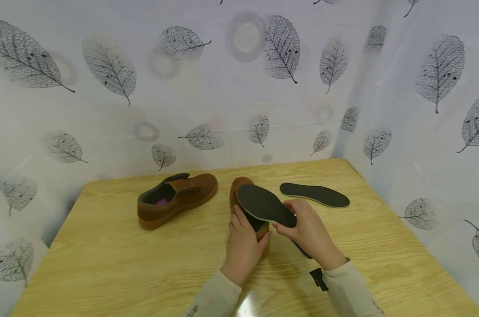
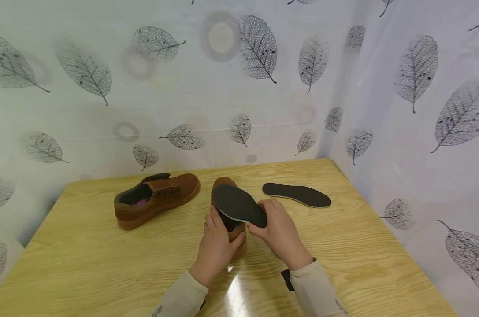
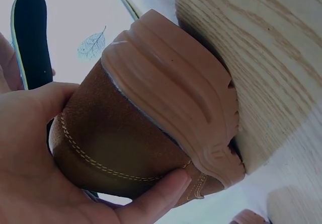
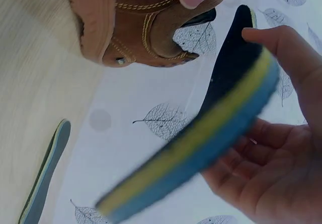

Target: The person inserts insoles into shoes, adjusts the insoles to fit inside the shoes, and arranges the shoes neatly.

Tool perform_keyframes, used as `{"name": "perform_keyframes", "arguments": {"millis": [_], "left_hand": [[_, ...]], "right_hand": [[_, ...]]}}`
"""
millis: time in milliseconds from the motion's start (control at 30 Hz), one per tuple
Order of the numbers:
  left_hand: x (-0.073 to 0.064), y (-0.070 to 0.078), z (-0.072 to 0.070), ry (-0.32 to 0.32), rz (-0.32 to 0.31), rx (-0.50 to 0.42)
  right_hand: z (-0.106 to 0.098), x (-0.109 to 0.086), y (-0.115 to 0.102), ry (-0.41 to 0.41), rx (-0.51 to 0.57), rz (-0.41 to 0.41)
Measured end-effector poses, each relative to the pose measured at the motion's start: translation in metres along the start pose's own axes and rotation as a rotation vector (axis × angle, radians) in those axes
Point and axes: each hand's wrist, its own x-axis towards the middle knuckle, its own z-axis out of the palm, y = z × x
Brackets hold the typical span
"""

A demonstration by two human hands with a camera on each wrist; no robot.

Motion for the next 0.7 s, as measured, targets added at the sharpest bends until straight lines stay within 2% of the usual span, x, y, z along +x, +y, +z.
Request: {"name": "perform_keyframes", "arguments": {"millis": [100,167,300,367,433,500,567,633,700], "left_hand": [[0.001,-0.001,-0.001,-0.001,0.027,-0.012],[0.001,-0.002,-0.005,-0.035,0.048,-0.028],[0.007,-0.009,-0.024,-0.204,0.044,-0.134],[0.013,-0.014,-0.037,-0.278,0.011,-0.195],[0.02,-0.02,-0.051,-0.316,-0.038,-0.221],[0.026,-0.024,-0.064,-0.302,-0.059,-0.19],[0.031,-0.028,-0.075,-0.264,-0.031,-0.135],[0.035,-0.03,-0.083,-0.218,0.042,-0.064],[0.037,-0.031,-0.088,-0.179,0.158,0.005]], "right_hand": [[0.0,0.002,-0.001,-0.011,0.014,-0.058],[0.0,0.003,-0.001,-0.018,0.02,-0.093],[-0.002,0.004,-0.002,-0.031,0.024,-0.145],[-0.002,0.005,-0.002,-0.038,0.021,-0.166],[-0.003,0.007,-0.002,-0.043,0.012,-0.187],[-0.004,0.008,-0.002,-0.052,0.003,-0.2],[-0.005,0.008,-0.002,-0.062,-0.005,-0.211],[-0.006,0.009,-0.003,-0.072,-0.017,-0.222],[-0.006,0.011,-0.004,-0.078,-0.034,-0.249]]}}
